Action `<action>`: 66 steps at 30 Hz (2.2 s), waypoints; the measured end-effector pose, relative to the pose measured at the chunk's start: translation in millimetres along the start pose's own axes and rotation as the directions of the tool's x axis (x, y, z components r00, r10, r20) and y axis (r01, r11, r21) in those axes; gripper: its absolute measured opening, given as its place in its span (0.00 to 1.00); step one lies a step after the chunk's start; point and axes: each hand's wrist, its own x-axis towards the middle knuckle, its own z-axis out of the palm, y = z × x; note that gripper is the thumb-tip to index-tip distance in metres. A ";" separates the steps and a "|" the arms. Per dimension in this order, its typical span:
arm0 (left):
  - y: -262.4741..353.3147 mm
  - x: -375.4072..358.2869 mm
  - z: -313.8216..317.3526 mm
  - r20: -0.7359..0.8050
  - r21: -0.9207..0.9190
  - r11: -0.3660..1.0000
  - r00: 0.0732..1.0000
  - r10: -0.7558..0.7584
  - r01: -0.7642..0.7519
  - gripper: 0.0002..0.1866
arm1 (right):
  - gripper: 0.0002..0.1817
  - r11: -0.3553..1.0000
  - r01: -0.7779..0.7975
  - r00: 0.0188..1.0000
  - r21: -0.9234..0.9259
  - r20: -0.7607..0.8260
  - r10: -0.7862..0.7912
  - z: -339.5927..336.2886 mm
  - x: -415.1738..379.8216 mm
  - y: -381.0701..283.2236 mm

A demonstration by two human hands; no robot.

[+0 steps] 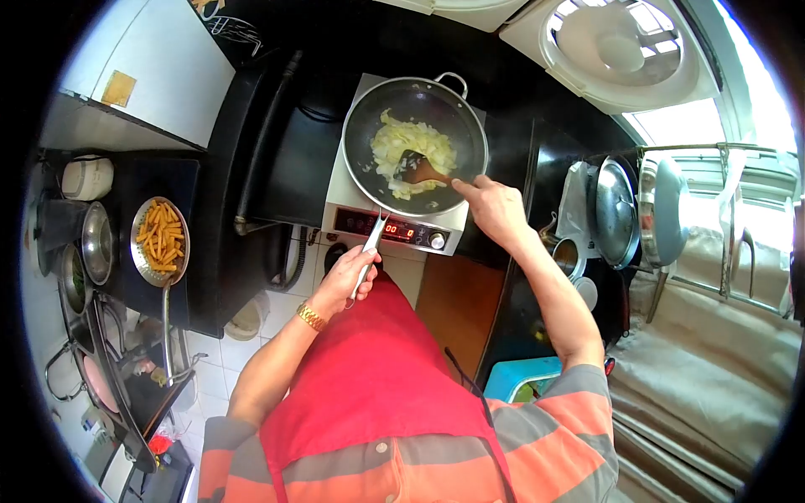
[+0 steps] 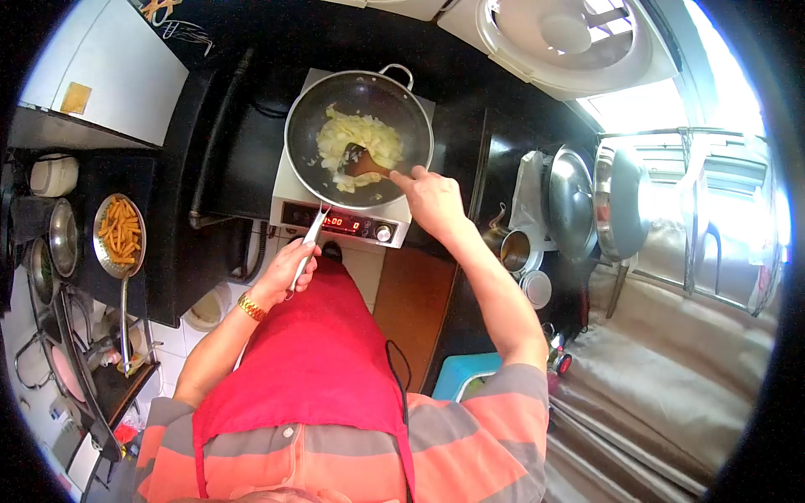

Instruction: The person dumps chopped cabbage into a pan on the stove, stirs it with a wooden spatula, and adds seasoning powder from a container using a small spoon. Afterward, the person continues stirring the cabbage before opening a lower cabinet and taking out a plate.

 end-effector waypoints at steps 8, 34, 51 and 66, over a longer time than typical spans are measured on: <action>-0.1 1.9 2.6 0.007 0.003 1.000 1.000 0.007 -0.007 0.16 | 0.18 0.924 -0.242 0.898 0.296 0.428 0.099 -38.2 -12.4 -21.0; -2.5 1.0 4.3 0.007 -0.015 0.999 1.000 0.030 -0.030 0.16 | 0.16 0.968 -0.215 0.912 -0.132 0.329 0.247 -57.0 10.5 47.5; -0.8 0.9 3.9 0.004 -0.009 1.000 1.000 0.008 -0.008 0.15 | 0.21 0.698 -0.494 0.856 0.519 0.149 0.495 34.0 28.0 88.7; -3.0 5.1 -0.3 0.030 -0.007 1.000 0.999 -0.016 0.016 0.15 | 0.21 0.811 -0.374 0.892 0.450 -0.065 0.447 89.3 87.4 -1.0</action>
